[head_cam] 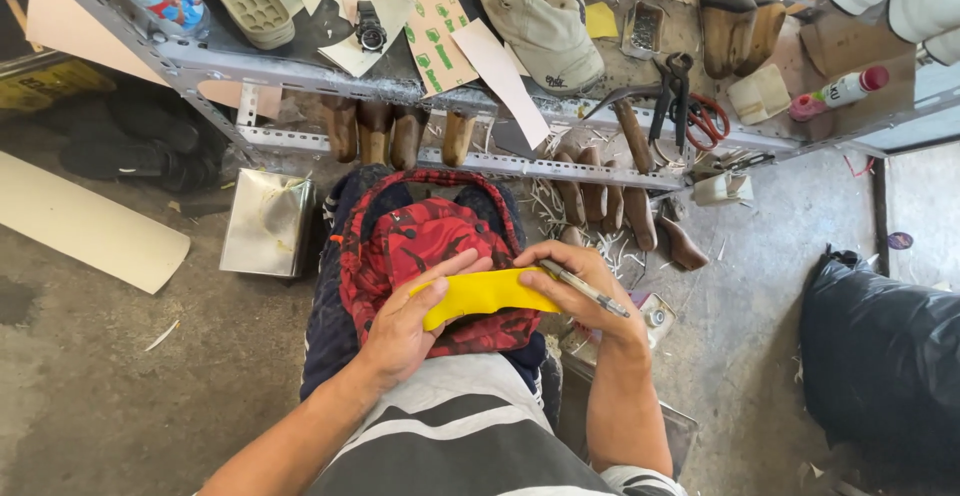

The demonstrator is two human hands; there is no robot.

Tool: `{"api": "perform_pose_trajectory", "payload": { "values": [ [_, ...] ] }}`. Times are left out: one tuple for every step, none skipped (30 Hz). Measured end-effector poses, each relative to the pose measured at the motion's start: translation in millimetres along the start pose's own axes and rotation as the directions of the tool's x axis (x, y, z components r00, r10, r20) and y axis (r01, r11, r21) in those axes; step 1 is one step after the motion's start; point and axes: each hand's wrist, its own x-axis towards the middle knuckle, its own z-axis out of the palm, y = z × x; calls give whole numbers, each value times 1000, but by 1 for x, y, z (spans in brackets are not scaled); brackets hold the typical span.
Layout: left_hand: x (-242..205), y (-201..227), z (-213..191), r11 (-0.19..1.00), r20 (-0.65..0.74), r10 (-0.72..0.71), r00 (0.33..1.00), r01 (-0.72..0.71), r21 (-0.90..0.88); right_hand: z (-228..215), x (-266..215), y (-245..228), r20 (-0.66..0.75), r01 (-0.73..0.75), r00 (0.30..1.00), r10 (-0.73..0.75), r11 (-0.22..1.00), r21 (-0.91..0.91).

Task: The person sits on the floor in a workshop, holding a white shoe and a pair of pliers. They then retrieve a red bag, take out a piece of paper, and write on it with a pen. The person also handles a yellow shoe part and a white curved piece, writing on them as well.

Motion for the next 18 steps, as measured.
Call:
{"api": "perform_pose_trajectory", "payload": {
  "values": [
    [1,2,0,999,-10,-22,1000,21,-29,1,0,0,-36,2,999,-2,1000,12],
    [1,4,-1,997,-20,-44,999,43,-58,1,-1,0,-72,5,997,-3,1000,24],
    [1,5,2,997,-21,-45,999,43,-59,2,0,1,-71,3,997,-2,1000,24],
    [0,7,4,994,-14,-63,998,61,-87,3,0,1,-90,1,996,0,1000,10],
    [0,9,6,990,-6,-79,997,78,-115,4,0,2,-107,0,994,0,1000,-3],
    [0,10,7,990,-9,-79,997,78,-116,5,1,6,-105,-1,994,1,1000,-3],
    [-1,10,9,990,-2,-74,997,73,-124,6,1,10,-151,2,989,-8,999,-38],
    [-2,11,10,989,5,-68,998,69,-132,8,2,13,-196,4,981,-18,997,-72],
    [-1,12,11,989,4,-67,998,67,-132,10,3,12,-194,5,981,-18,997,-72],
    [-1,13,12,989,5,-58,998,58,-137,12,5,10,-252,-19,968,1,997,-70],
    [0,14,13,989,7,-47,999,48,-143,13,6,8,-308,-42,951,20,997,-67],
    [1,14,14,989,7,-46,999,46,-143,16,6,6,-307,-41,952,18,997,-68],
    [2,14,14,994,-8,-43,999,42,-101,20,7,5,-281,10,959,-21,999,-43],
    [3,14,15,998,-22,-40,999,39,-58,23,7,3,-257,59,965,-62,998,-16],
    [4,13,14,997,-21,-40,999,39,-59,27,7,2,-256,58,965,-61,998,-17],
    [5,12,13,999,-43,-6,999,8,43,31,7,0,-163,75,984,-70,997,25],
    [7,11,11,989,-57,29,998,-20,147,36,7,-1,-74,90,994,-85,994,68],
    [9,14,7,989,-53,28,998,-20,147,38,7,1,-77,90,993,-85,994,65]
  ]
}}
